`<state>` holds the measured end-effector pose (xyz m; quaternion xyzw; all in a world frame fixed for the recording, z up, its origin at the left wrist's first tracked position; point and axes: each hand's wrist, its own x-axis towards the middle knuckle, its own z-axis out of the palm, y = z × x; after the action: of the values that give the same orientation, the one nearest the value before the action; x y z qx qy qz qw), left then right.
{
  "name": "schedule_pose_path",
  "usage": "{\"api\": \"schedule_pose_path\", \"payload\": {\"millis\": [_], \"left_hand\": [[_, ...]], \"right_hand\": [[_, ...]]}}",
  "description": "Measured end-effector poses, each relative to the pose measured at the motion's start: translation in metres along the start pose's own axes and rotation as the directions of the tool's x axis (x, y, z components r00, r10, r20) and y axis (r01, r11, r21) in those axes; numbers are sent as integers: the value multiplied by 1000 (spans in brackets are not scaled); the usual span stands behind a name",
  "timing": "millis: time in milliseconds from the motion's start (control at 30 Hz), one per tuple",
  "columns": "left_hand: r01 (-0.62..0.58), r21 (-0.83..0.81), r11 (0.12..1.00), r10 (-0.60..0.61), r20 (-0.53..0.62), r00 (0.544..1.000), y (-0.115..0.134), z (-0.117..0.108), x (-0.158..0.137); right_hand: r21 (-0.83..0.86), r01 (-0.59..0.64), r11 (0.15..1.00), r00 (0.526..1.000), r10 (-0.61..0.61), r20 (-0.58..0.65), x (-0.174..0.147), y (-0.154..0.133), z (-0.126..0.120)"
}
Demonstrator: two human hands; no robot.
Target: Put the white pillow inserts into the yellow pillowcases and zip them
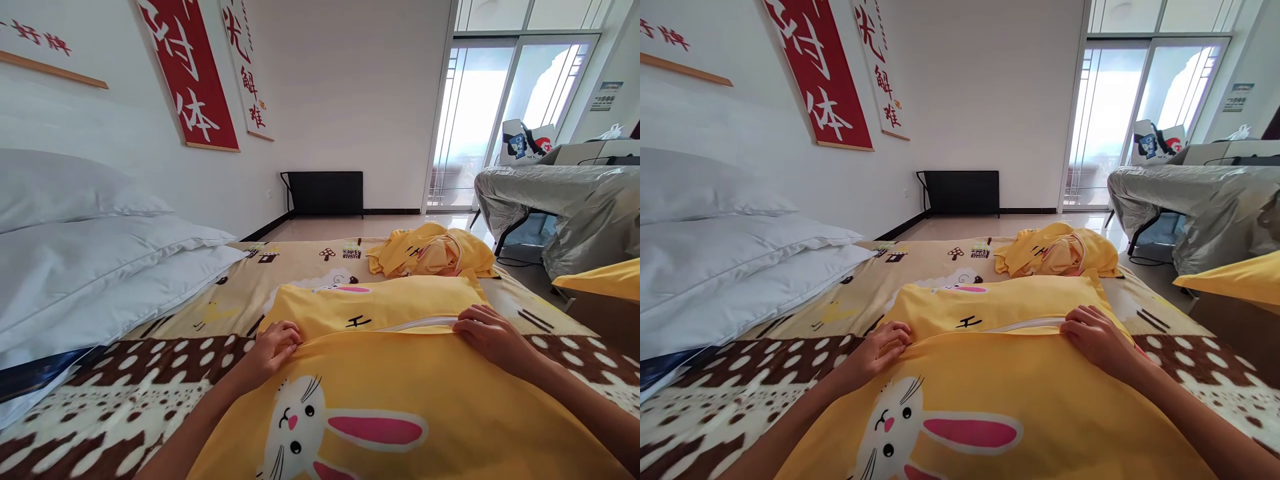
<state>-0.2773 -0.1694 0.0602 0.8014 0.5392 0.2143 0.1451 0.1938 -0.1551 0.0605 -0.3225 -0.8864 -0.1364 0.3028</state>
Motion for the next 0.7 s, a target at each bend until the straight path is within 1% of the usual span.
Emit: {"api": "schedule_pose_path", "payload": {"millis": [133,233,333,467,567,633,700], "left_hand": [[-15,-56,998,16,10,1000,-1,1,1],[-16,-157,988,11,-33,999,-2,0,0],[18,-247,969,-38,-75,996,2,-4,-1],[66,-333,940,-88,-52,995,9,-9,-1],[65,-296,953,-84,-50,995,8,-8,2],[41,-200,979,-51,-48,998,6,-6,4],[20,-104,994,-22,-12,1000,4,-3,6]], "right_hand": [[-7,-11,1000,1000,11,-10,0,0,0],[-11,-23,1000,1000,23,-7,0,-1,1],[-17,-25,1000,1000,25,7,0,-2,2],[-14,-27,1000,1000,27,0,2,-4,1],[-8,-33,999,999,33,2,2,-4,0],[-9,-34,999,999,34,9,2,-3,1],[-10,-32,999,999,32,10,1,-1,2]]}}
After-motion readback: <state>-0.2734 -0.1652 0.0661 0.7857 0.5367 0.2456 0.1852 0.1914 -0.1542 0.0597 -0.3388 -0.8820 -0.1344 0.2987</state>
